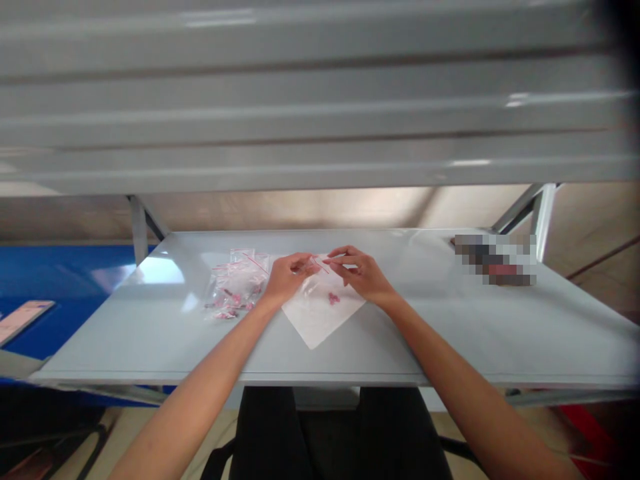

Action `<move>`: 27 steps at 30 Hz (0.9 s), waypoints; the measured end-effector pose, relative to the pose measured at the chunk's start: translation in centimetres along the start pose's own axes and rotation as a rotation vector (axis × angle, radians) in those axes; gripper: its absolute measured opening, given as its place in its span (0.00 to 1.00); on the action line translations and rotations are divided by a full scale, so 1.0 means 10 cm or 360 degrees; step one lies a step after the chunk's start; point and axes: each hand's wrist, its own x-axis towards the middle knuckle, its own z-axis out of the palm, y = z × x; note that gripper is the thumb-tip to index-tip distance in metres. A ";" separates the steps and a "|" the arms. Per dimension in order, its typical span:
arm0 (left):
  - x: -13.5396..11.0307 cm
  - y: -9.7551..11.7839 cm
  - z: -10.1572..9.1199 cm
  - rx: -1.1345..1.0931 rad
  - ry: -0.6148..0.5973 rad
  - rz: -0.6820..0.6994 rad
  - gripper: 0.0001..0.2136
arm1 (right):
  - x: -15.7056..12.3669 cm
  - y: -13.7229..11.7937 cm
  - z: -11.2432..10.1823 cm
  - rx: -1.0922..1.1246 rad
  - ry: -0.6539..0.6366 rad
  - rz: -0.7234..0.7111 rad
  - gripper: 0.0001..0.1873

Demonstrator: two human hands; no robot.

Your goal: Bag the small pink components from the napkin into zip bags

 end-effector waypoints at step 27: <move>0.00 -0.03 -0.12 0.0118 -0.0239 0.0159 0.18 | -0.09 -0.01 -0.16 -0.0309 -0.0670 -0.0164 0.07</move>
